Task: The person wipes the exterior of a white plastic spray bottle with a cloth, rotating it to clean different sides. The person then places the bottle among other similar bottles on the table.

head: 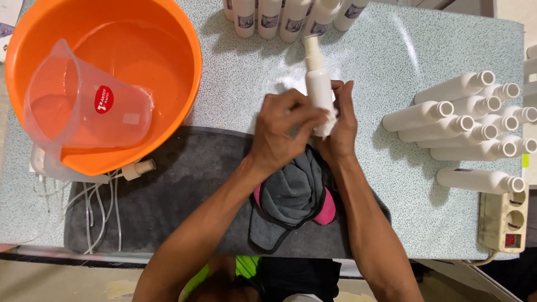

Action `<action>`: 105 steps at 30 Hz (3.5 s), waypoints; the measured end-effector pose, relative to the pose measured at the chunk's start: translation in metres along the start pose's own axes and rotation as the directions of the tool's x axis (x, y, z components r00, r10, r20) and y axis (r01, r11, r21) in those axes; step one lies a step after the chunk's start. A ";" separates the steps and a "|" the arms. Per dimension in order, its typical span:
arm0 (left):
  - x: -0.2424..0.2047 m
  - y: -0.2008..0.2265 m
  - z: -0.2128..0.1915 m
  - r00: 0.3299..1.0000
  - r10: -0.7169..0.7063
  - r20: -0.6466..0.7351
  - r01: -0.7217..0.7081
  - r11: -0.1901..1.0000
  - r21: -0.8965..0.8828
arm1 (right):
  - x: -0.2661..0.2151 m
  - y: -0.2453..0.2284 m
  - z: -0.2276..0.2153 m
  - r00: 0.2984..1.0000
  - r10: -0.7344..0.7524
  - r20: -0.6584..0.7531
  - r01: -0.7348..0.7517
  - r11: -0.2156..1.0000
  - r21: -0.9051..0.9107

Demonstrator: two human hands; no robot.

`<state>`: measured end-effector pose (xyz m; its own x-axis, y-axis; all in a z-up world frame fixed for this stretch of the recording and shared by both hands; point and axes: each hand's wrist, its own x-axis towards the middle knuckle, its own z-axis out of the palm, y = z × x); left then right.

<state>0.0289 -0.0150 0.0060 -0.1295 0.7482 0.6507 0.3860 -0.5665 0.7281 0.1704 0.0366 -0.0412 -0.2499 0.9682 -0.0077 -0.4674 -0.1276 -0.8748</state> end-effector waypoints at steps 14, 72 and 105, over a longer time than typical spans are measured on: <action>-0.008 0.001 0.012 0.987 0.155 -0.032 -0.148 0.976 0.158 | -0.008 -0.001 0.004 0.994 -0.107 -0.026 0.103 0.986 -0.129; 0.010 -0.017 -0.016 0.992 0.026 -0.124 -0.007 0.988 0.152 | -0.014 -0.007 0.027 0.981 0.181 0.072 -0.182 0.983 0.005; -0.004 -0.011 0.003 0.986 0.160 -0.038 -0.152 0.976 0.155 | -0.014 -0.016 0.025 0.983 0.056 -0.177 -0.045 0.997 0.067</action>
<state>0.0280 -0.0109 -0.0056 -0.1010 0.6342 0.7666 0.5376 -0.6135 0.5784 0.1604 0.0202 -0.0152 -0.1221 0.9823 -0.1422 -0.5116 -0.1851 -0.8391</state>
